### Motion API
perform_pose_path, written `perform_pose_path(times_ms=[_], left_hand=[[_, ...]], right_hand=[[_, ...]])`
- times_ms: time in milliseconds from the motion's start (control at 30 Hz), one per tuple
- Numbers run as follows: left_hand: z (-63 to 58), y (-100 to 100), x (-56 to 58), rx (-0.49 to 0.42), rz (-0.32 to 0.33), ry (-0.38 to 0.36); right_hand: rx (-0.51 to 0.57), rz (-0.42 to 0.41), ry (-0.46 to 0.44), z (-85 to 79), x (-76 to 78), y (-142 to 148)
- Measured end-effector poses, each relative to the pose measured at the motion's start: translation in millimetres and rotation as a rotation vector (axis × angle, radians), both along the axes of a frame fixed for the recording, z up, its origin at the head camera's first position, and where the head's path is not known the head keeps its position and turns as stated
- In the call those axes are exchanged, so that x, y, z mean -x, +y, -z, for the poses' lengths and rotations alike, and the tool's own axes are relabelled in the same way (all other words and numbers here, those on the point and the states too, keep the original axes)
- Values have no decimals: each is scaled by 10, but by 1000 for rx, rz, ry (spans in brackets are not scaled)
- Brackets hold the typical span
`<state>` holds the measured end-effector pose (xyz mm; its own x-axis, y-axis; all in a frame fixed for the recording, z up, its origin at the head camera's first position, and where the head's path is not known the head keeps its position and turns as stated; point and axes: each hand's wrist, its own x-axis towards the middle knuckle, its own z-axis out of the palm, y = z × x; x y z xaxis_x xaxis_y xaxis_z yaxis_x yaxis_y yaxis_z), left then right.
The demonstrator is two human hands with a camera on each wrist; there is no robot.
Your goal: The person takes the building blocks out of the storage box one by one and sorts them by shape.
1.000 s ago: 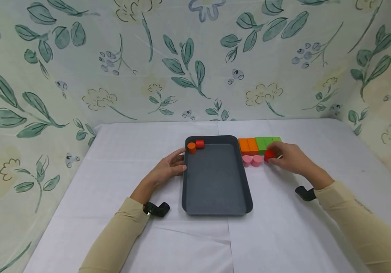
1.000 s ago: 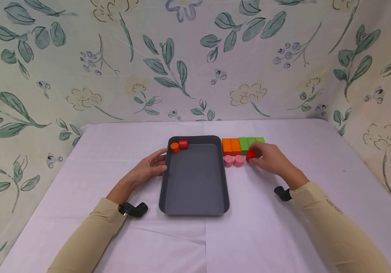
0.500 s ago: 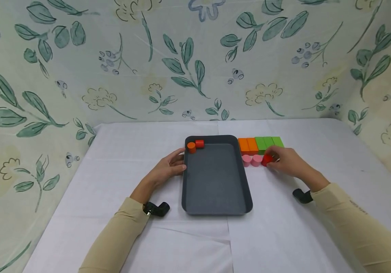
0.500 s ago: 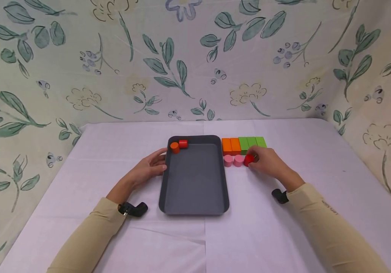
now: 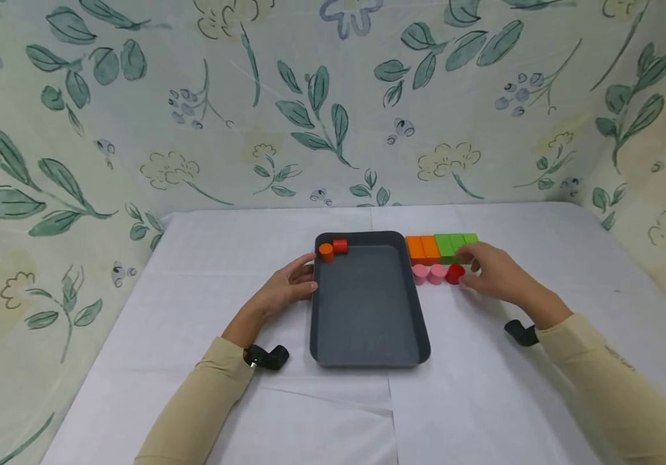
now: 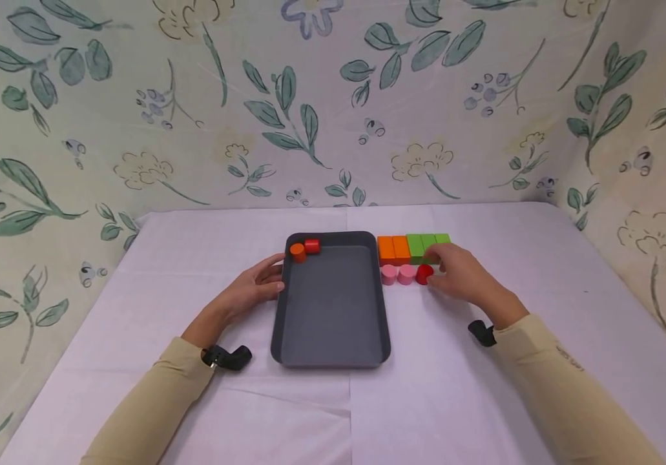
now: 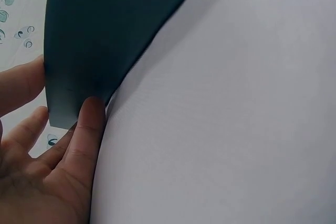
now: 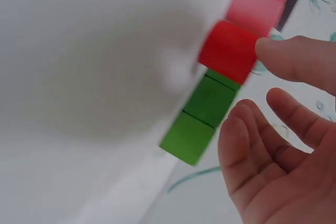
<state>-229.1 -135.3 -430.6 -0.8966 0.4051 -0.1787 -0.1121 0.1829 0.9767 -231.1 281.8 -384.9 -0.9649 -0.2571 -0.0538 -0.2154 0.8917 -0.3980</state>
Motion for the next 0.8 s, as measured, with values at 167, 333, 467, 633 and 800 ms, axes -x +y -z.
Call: perform_pose_path(times_ms=[167, 333, 467, 633, 800], left_hand=[[-21, -20, -3, 4, -14, -8], [-13, -22, 10, -13, 7, 4], [-14, -11, 0, 3, 5, 4], [-14, -2, -8, 25, -21, -9], [-11, 13, -10, 11, -6, 1]], right_hand=[[-20, -47, 83, -165, -10, 22], [-21, -67, 86, -266, 31, -58], [-19, -89, 64, -387, 86, -272], [-13, -210, 66, -503, 189, -619], [-33, -334, 103, -540, 287, -939]])
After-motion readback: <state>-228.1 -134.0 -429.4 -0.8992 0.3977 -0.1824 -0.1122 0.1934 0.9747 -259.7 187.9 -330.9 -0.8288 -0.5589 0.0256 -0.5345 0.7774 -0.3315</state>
